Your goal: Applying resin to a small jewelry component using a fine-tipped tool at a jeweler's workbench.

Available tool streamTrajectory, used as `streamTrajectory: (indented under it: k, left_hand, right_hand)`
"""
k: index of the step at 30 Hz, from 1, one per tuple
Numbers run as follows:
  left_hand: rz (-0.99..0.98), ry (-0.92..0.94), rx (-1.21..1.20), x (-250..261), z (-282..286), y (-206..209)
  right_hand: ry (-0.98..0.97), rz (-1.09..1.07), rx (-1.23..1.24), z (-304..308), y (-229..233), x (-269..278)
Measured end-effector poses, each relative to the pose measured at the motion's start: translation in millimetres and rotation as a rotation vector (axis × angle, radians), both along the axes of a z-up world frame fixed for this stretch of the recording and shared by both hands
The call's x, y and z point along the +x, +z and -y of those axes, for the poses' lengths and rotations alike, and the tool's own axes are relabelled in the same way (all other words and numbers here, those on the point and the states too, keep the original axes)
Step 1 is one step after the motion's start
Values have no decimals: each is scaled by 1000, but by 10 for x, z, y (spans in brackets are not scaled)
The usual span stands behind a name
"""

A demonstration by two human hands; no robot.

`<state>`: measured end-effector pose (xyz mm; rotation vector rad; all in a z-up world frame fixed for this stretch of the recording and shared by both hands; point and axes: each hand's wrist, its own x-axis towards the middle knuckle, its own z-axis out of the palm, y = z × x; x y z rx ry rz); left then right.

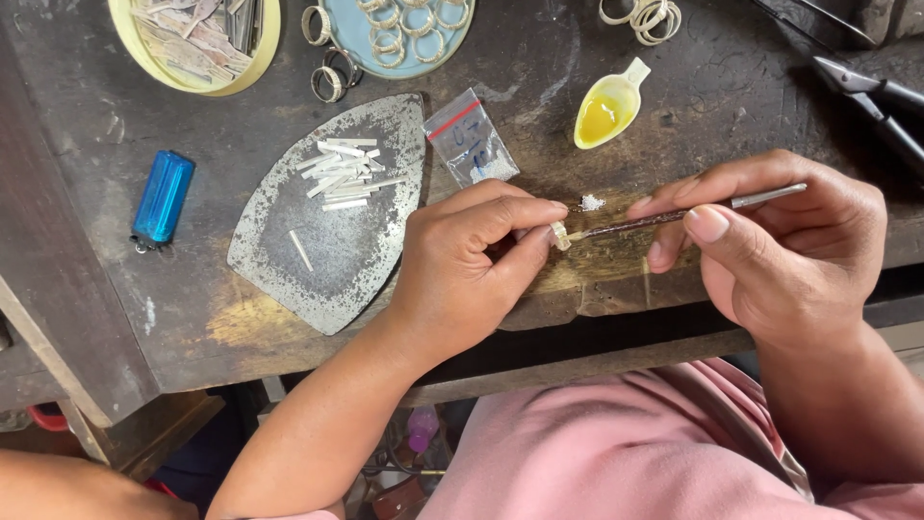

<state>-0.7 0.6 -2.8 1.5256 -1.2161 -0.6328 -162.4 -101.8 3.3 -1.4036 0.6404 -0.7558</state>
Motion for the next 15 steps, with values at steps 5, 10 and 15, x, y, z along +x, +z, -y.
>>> streamTrajectory:
  k: [5,10,15]
  left_hand:
    - [-3,-2,6,0,-3,-4]
    - [2,-9,1,3,-1,-7]
    - [3,-7,25,7,-4,14]
  right_hand:
    - [-2,-3,-5,10,-3,-1]
    - [2,3,-8,14,-6,-8]
    - [-32,27,70,32,-18,-23]
